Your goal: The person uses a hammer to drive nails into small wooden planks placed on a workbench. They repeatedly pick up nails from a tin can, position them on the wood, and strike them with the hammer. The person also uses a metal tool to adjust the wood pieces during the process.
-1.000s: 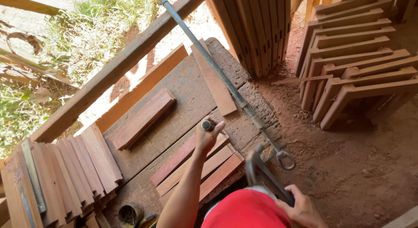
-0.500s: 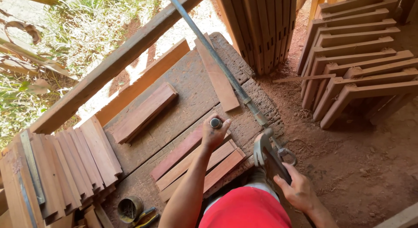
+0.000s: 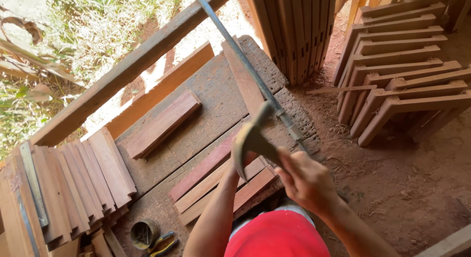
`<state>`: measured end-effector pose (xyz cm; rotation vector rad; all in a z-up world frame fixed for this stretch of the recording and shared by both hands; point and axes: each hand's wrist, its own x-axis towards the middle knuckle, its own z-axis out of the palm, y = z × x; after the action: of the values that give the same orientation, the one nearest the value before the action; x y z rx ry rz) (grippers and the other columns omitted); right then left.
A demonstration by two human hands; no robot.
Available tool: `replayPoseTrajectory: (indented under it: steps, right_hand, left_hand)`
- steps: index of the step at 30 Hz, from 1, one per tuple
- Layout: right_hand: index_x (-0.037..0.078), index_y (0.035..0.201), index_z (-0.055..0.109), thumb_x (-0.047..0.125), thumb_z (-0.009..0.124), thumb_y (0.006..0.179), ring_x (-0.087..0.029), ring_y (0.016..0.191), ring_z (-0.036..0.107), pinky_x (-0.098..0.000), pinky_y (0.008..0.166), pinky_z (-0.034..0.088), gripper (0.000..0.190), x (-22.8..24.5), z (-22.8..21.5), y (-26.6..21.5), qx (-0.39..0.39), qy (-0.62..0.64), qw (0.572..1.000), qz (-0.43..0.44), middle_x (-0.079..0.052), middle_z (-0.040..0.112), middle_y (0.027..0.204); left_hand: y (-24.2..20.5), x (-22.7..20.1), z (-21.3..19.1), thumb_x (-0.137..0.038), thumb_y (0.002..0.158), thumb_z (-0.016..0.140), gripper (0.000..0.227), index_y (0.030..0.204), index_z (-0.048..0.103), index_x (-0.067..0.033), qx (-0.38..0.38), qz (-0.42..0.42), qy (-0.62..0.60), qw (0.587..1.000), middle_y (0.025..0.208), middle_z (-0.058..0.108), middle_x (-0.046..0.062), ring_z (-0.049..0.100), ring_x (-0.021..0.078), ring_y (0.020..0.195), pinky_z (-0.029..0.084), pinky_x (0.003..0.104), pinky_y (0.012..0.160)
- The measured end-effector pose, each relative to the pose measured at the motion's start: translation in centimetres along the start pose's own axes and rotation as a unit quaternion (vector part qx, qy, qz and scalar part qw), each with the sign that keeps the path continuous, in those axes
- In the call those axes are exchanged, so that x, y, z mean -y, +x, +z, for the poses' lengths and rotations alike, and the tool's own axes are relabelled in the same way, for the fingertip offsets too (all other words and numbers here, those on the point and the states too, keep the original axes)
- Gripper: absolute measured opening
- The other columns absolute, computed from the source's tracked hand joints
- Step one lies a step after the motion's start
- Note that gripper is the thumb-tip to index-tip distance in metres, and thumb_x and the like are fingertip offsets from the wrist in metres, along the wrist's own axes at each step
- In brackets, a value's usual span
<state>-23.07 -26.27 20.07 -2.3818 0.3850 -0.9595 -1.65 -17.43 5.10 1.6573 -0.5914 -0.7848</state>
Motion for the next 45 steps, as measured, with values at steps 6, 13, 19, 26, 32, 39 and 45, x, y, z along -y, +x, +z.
replayPoseTrajectory:
  steps: [6,13,19,26,32,39,45]
  right_hand:
    - [0.013,0.156,0.04,0.026,0.062,0.096,-0.013,0.037,0.047,-0.0283,0.027,0.045,0.065,-0.5,0.5,-2.4,0.264,-0.024,0.939,0.217,-0.005,0.062,0.077]
    - [0.001,0.149,0.044,0.019,0.061,0.092,-0.035,0.103,0.074,-0.0398,0.075,0.063,0.062,-0.7,-0.6,-6.3,0.154,0.094,0.931,0.319,-0.024,0.064,0.136]
    - [0.003,0.149,0.046,0.019,0.063,0.091,-0.031,0.085,0.078,-0.0401,0.063,0.062,0.062,-0.8,-1.5,-8.6,0.136,0.101,0.917,0.36,-0.024,0.068,0.131]
    - [0.002,0.153,0.04,0.017,0.06,0.093,-0.021,0.068,0.074,-0.0331,0.052,0.059,0.064,-0.4,-3.1,-6.1,0.119,0.125,0.932,0.318,-0.021,0.073,0.117]
    - [0.003,0.15,0.042,0.017,0.063,0.091,-0.019,0.068,0.074,-0.0309,0.052,0.059,0.064,1.3,-4.9,-2.6,0.087,0.121,0.95,0.275,-0.023,0.071,0.124]
    - [0.023,0.162,0.025,0.02,0.058,0.104,-0.009,0.059,0.046,-0.025,0.045,0.036,0.067,3.1,-5.5,-0.9,0.021,0.09,0.993,0.075,0.0,0.063,0.087]
    - [0.012,0.151,0.049,0.025,0.068,0.093,-0.018,0.046,0.058,-0.0335,0.037,0.051,0.062,0.9,0.4,-3.4,0.235,-0.106,0.959,0.122,-0.006,0.056,0.074]
  left_hand:
    - [-0.3,0.8,0.2,-0.002,0.086,0.067,0.012,0.084,0.063,-0.0129,0.024,0.125,0.038,0.991,0.08,0.062,0.0,0.056,0.0107,0.07,0.048,0.023,0.063]
    - [0.6,-3.6,1.8,-0.008,0.09,0.075,0.024,0.076,0.054,-0.0093,-0.098,0.059,0.054,0.992,0.067,0.058,0.001,0.057,0.0115,0.053,0.05,0.025,0.047]
    - [-0.3,-2.9,1.5,-0.003,0.088,0.075,0.021,0.078,0.057,-0.01,-0.029,0.069,0.035,0.997,0.07,0.063,0.001,0.058,0.0102,0.055,0.051,0.023,0.049]
    - [-0.6,-2.4,1.5,0.0,0.087,0.074,0.025,0.078,0.054,-0.0113,-0.01,0.052,0.047,0.997,0.078,0.059,0.002,0.059,0.012,0.06,0.054,0.023,0.051]
    - [-1.2,-2.1,1.6,-0.002,0.088,0.075,0.023,0.078,0.056,-0.0112,0.007,0.064,0.056,0.996,0.07,0.061,0.001,0.059,0.0102,0.055,0.05,0.023,0.047]
    - [-2.2,-1.6,1.5,-0.003,0.083,0.076,0.018,0.079,0.06,-0.0098,-0.012,0.07,0.049,0.996,0.07,0.06,-0.001,0.055,0.0101,0.058,0.046,0.025,0.052]
    - [-2.5,-1.8,1.4,-0.007,0.083,0.074,0.021,0.077,0.054,-0.0047,-0.001,0.171,0.148,0.974,0.07,0.056,0.004,0.051,0.0157,0.056,0.047,0.03,0.055]
